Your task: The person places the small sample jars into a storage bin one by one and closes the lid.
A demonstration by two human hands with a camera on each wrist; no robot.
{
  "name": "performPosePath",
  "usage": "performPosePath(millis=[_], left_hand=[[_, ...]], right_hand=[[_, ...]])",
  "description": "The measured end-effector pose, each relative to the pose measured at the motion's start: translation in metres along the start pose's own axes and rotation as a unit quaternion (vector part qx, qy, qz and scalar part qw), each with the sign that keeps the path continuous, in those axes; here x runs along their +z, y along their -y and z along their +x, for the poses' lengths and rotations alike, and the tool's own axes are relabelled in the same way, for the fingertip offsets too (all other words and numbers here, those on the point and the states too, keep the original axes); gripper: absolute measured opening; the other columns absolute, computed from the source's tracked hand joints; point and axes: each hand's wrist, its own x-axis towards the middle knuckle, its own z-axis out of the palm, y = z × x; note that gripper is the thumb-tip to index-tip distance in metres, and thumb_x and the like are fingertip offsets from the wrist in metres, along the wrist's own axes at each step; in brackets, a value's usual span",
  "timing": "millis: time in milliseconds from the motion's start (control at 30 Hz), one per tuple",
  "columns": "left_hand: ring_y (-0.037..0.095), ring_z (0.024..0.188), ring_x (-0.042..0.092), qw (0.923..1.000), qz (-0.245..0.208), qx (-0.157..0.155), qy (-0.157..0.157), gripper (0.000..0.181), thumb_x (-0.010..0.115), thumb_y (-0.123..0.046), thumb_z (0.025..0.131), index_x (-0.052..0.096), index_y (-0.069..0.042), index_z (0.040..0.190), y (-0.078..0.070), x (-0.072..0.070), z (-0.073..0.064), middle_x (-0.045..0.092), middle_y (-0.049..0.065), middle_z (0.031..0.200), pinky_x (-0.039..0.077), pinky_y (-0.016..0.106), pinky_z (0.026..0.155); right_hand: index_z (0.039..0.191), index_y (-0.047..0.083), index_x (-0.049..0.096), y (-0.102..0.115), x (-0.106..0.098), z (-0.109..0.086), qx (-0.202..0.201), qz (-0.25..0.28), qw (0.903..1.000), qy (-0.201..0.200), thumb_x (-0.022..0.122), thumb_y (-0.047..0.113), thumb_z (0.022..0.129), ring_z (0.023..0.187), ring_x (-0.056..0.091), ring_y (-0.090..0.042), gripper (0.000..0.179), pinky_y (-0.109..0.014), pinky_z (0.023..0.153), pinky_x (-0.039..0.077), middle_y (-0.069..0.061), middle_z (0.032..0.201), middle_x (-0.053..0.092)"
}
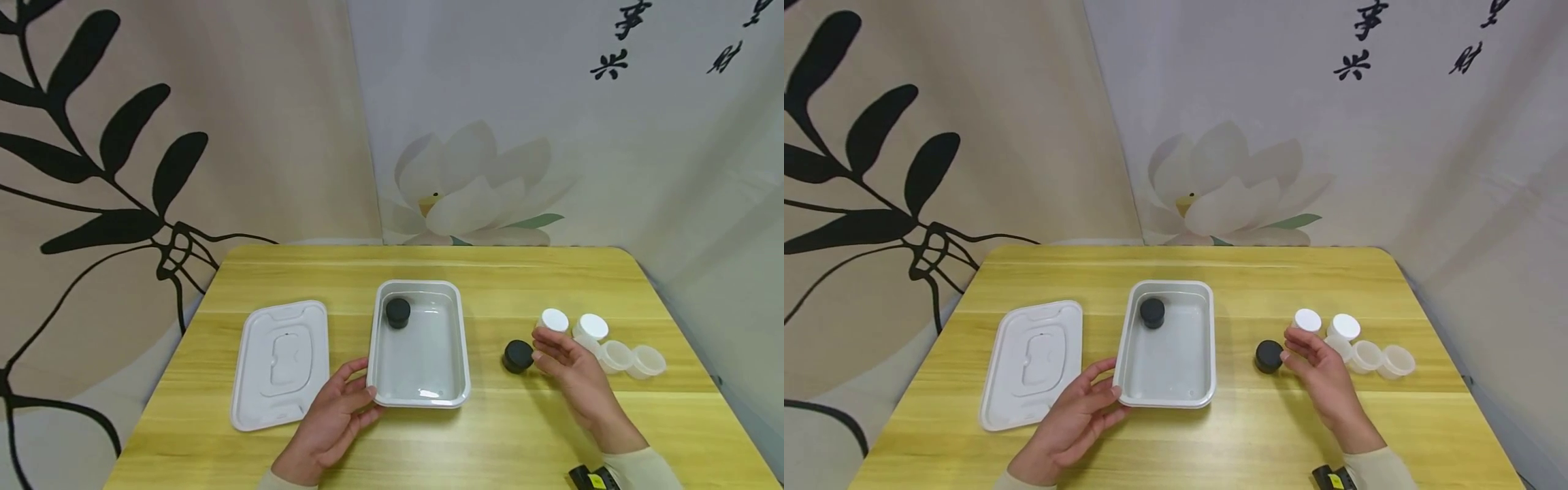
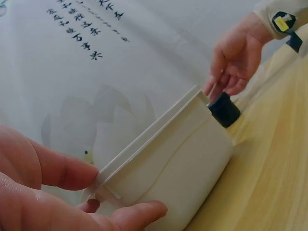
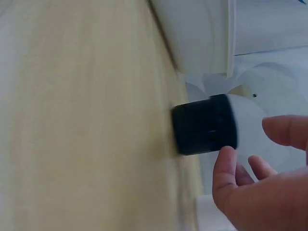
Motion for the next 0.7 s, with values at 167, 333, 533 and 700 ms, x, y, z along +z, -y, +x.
performPosePath(millis=[167, 333, 533, 700], left_hand=[[0.026, 0.118, 0.066, 1.0000, 0.001, 0.001, 0.007, 0.061, 0.056, 0.002, 0.103, 0.028, 0.000, 0.157, -0.001, 0.000, 0.000, 0.054, 0.022, 0.142, 0.056, 0.037, 0.100], [0.025, 0.118, 0.066, 1.0000, -0.003, 0.003, 0.009, 0.061, 0.056, 0.002, 0.104, 0.027, 0.000, 0.157, -0.001, 0.000, -0.001, 0.055, 0.021, 0.141, 0.057, 0.036, 0.100], [0.025, 0.117, 0.066, 0.9999, -0.012, 0.003, 0.005, 0.060, 0.056, 0.002, 0.104, 0.027, 0.001, 0.157, -0.001, 0.000, -0.002, 0.056, 0.019, 0.139, 0.057, 0.035, 0.099], [0.024, 0.116, 0.066, 1.0000, -0.005, 0.004, 0.002, 0.058, 0.053, 0.002, 0.105, 0.028, 0.001, 0.157, -0.002, 0.000, -0.003, 0.056, 0.019, 0.138, 0.056, 0.036, 0.099]], right_hand=[[0.147, 0.002, 0.053, -0.013, 0.001, 0.005, 0.012, 0.062, 0.9974, 0.035, 0.064, 0.000, 0.103, 0.117, 0.063, -0.002, 0.045, -0.018, 0.090, 0.056, 0.014, 0.131, 0.067], [0.148, -0.001, 0.052, -0.018, 0.004, 0.008, 0.009, 0.071, 0.9961, 0.051, 0.066, -0.004, 0.099, 0.115, 0.064, -0.004, 0.050, -0.017, 0.090, 0.056, 0.011, 0.131, 0.067], [0.151, -0.007, 0.046, -0.019, 0.005, 0.009, 0.015, 0.036, 0.9970, 0.066, 0.070, -0.002, 0.098, 0.115, 0.065, -0.002, 0.059, -0.016, 0.092, 0.056, 0.014, 0.128, 0.068], [0.154, -0.010, 0.041, -0.018, 0.008, 0.008, 0.031, -0.006, 0.9969, 0.072, 0.071, 0.003, 0.098, 0.115, 0.065, 0.000, 0.064, -0.017, 0.092, 0.056, 0.014, 0.127, 0.067]])
